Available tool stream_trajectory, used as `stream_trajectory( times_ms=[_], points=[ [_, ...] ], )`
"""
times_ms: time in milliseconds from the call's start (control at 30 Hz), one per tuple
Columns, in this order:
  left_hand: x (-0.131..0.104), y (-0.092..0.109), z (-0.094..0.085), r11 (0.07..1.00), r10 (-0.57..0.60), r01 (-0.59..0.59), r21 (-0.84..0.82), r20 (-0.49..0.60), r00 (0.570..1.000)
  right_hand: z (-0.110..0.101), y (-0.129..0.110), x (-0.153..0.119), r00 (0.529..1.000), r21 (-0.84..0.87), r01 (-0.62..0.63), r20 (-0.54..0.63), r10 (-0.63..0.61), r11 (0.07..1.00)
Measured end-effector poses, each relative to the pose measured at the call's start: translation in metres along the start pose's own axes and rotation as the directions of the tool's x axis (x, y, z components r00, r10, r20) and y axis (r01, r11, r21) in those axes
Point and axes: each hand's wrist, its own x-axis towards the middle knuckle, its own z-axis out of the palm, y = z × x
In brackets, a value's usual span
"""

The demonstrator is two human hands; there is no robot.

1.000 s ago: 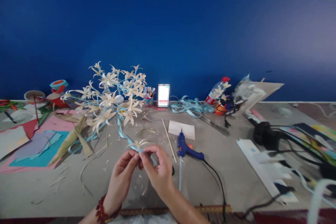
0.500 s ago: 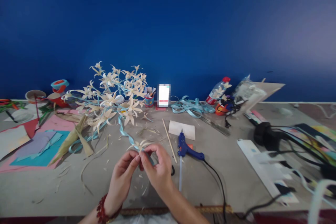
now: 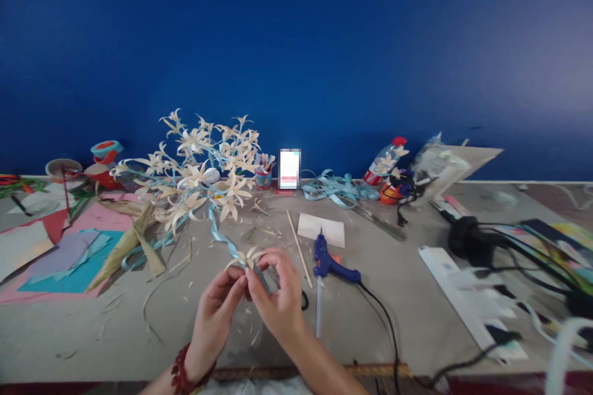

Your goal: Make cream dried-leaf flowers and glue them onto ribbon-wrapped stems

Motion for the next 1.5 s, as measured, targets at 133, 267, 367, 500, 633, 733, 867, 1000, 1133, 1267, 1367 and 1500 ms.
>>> stream_trajectory(
  times_ms=[133, 267, 367, 500, 633, 733, 867, 1000, 1133, 1267, 1367, 1500],
  points=[
    [-0.0001, -0.0012, -0.0007, 1.000, 0.020, -0.020, 0.022, 0.003, 1.000, -0.0017, -0.0007, -0.0006, 0.999, -0.041, 0.046, -0.010, -0.047, 0.998],
    [-0.0017, -0.0026, -0.0029, 0.987, 0.091, -0.090, 0.137, -0.005, 0.996, -0.0007, -0.0032, -0.0005, 0.998, -0.074, 0.063, -0.002, -0.063, 0.995],
    [-0.0027, -0.0035, -0.0050, 0.949, 0.149, -0.144, 0.281, 0.000, 0.989, 0.0009, -0.0043, 0.0004, 0.998, -0.072, 0.065, -0.001, -0.065, 0.995],
    [-0.0030, -0.0041, -0.0074, 0.892, 0.209, -0.200, 0.405, 0.021, 0.978, 0.0018, -0.0046, 0.0011, 0.998, -0.073, 0.068, 0.008, -0.068, 0.995],
    [-0.0024, -0.0034, -0.0085, 0.834, 0.288, -0.263, 0.485, 0.024, 0.957, 0.0013, -0.0052, 0.0009, 0.997, -0.085, 0.076, 0.020, -0.074, 0.994],
    [-0.0013, -0.0021, -0.0083, 0.802, 0.329, -0.297, 0.518, 0.031, 0.944, 0.0013, -0.0058, 0.0009, 0.996, -0.084, 0.093, 0.018, -0.091, 0.992],
    [-0.0010, -0.0009, -0.0072, 0.782, 0.340, -0.304, 0.543, 0.037, 0.940, 0.0019, -0.0055, 0.0010, 0.993, -0.098, 0.121, 0.015, -0.120, 0.988],
    [-0.0016, -0.0006, -0.0066, 0.774, 0.338, -0.299, 0.558, 0.035, 0.941, 0.0026, -0.0047, 0.0008, 0.993, -0.111, 0.116, 0.005, -0.116, 0.987],
    [-0.0016, -0.0006, -0.0066, 0.763, 0.353, -0.313, 0.565, 0.040, 0.935, 0.0038, -0.0029, 0.0005, 0.994, -0.114, 0.113, 0.005, -0.113, 0.987],
    [-0.0023, -0.0018, -0.0076, 0.773, 0.332, -0.298, 0.560, 0.044, 0.942, 0.0047, -0.0006, 0.0000, 0.993, -0.117, 0.114, 0.009, -0.114, 0.987],
    [-0.0025, -0.0028, -0.0081, 0.787, 0.321, -0.289, 0.546, 0.038, 0.946, 0.0044, -0.0010, -0.0003, 0.994, -0.129, 0.104, 0.027, -0.101, 0.986],
    [-0.0021, -0.0021, -0.0075, 0.794, 0.316, -0.277, 0.541, 0.022, 0.948, 0.0041, -0.0030, 0.0006, 0.994, -0.147, 0.107, 0.038, -0.102, 0.983]
  ],
)
